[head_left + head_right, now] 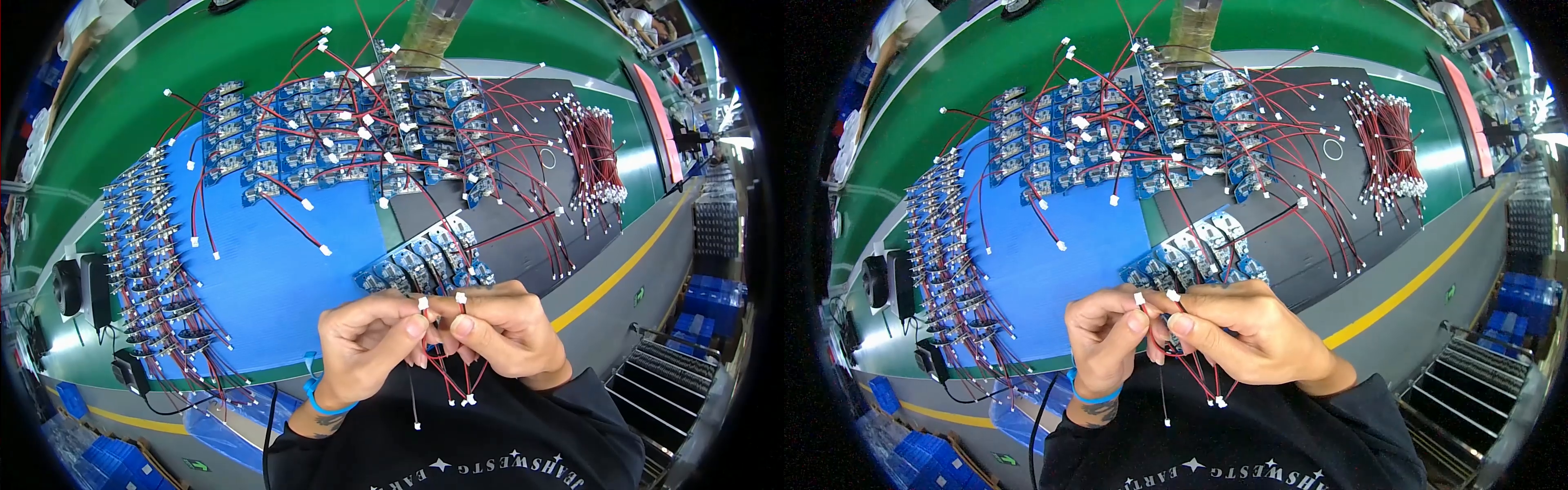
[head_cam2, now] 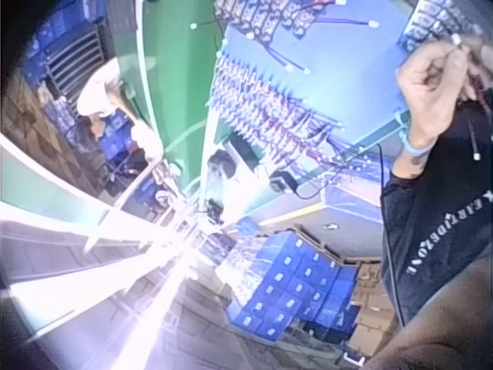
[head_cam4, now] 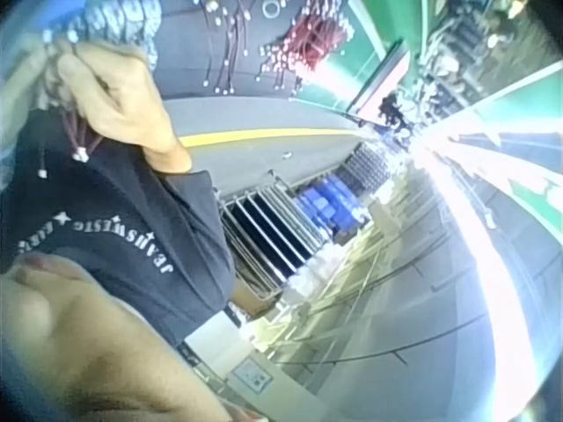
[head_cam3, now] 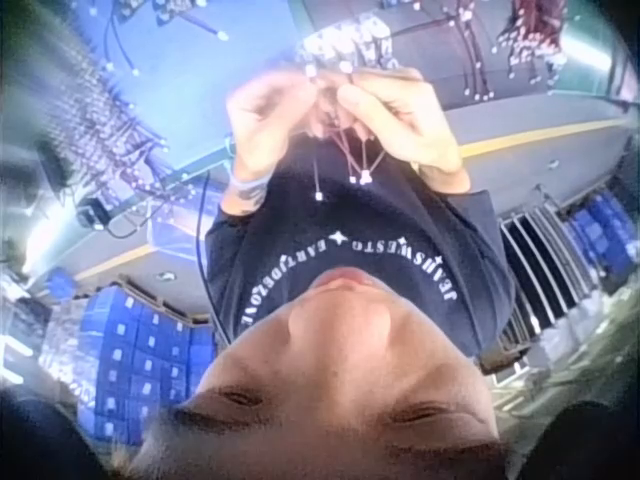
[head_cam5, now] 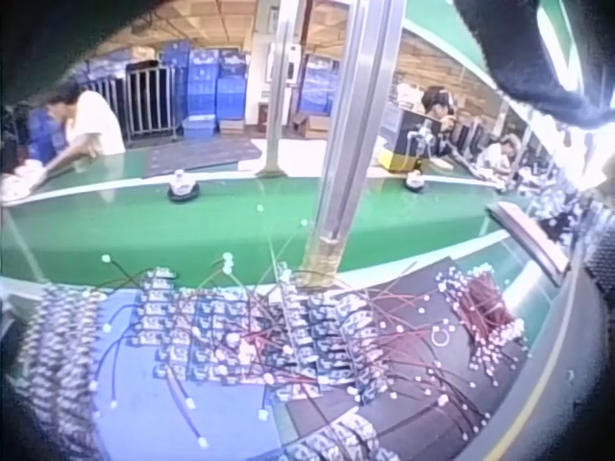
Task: The person assembles electronic components by connecting wires to circuit boards by hand.
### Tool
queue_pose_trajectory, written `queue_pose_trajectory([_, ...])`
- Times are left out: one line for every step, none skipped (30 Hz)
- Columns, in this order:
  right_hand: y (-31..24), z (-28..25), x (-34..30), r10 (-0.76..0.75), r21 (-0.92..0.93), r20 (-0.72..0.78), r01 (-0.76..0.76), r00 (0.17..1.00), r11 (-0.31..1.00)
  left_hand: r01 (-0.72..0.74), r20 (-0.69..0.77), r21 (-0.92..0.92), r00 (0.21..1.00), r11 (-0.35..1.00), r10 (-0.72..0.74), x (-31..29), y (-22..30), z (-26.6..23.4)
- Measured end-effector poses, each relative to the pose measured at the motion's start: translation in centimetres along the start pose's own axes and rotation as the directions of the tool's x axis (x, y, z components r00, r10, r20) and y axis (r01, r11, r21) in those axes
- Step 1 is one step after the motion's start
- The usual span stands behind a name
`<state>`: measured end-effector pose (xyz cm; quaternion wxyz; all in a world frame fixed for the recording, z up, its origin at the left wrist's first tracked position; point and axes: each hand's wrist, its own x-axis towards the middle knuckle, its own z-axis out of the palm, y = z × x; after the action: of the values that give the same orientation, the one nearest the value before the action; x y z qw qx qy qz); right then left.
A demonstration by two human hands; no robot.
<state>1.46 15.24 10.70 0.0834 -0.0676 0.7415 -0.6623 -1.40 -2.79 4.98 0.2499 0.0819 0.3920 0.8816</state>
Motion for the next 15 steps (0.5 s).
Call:
queue_pose_trajectory([-0.2,0.0,0.0,-0.015,-0.012,-0.008,0.015,1.000,1.000,-0.008,-0.001,-0.005,1.000,1.000,0.008,0.0,0.0,0.1])
queue_pose_trajectory([-0.2,-0.1,-0.2,-0.009,-0.016,-0.011,0.009,1.000,1.000,-0.004,0.001,-0.011,1.000,1.000,0.004,0.0,0.0,0.1])
queue_pose_trajectory([-0.1,-0.1,-0.4,-0.074,-0.051,-0.090,0.069,0.993,0.996,-0.019,0.006,-0.005,1.000,1.000,0.019,0.0,0.0,-0.1])
queue_pose_trajectory([0.1,-0.3,-0.9,-0.133,-0.092,-0.163,0.119,0.978,0.989,-0.032,0.007,-0.004,0.999,0.999,0.032,-0.1,-0.1,-0.1])
queue_pose_trajectory([0.2,-0.8,-1.6,-0.182,-0.211,-0.272,0.126,0.945,0.969,-0.013,-0.039,-0.073,0.999,0.997,0.010,-0.1,0.3,0.4])
queue_pose_trajectory([0.2,-1.3,-1.9,-0.231,-0.248,-0.422,0.133,0.877,0.960,0.002,-0.045,-0.091,0.999,0.996,-0.006,0.2,0.5,0.2])
queue_pose_trajectory([0.4,-2.0,-2.8,-0.353,-0.326,-0.512,0.203,0.783,0.923,-0.040,0.000,0.122,0.999,0.992,0.040,0.1,0.8,-0.3])
queue_pose_trajectory([0.5,-2.3,-3.5,-0.388,-0.292,-0.654,0.257,0.649,0.921,-0.091,0.067,0.316,0.995,0.944,0.074,0.2,1.2,-0.7])
queue_pose_trajectory([0.0,-3.8,-4.7,-0.419,-0.305,-0.667,0.288,0.616,0.908,-0.084,0.036,0.375,0.996,0.923,0.076,0.1,1.5,-0.8])
queue_pose_trajectory([-0.7,-4.8,-5.6,-0.487,-0.418,-0.679,0.256,0.550,0.872,-0.098,0.009,0.411,0.995,0.906,0.104,0.2,1.4,-0.9])
queue_pose_trajectory([-1.3,-5.5,-5.9,-0.482,-0.422,-0.642,0.249,0.597,0.872,-0.143,-0.026,0.443,0.985,0.885,0.172,0.1,1.3,-1.4])
queue_pose_trajectory([-1.7,-6.1,-6.2,-0.474,-0.426,-0.604,0.243,0.641,0.871,-0.185,-0.057,0.477,0.969,0.859,0.240,-0.1,1.1,-1.9])
queue_pose_trajectory([-1.5,-6.7,-6.5,-0.454,-0.424,-0.613,0.215,0.647,0.880,-0.213,-0.053,0.527,0.958,0.823,0.282,-0.2,0.9,-2.4])
queue_pose_trajectory([-1.3,-7.3,-6.8,-0.485,-0.559,-0.566,0.122,0.667,0.820,-0.241,-0.044,0.575,0.945,0.782,0.324,-0.4,0.7,-2.9])
queue_pose_trajectory([-1.2,-7.5,-7.2,-0.506,-0.679,-0.513,0.032,0.694,0.733,-0.235,-0.036,0.619,0.945,0.749,0.326,-0.5,0.6,-3.4])
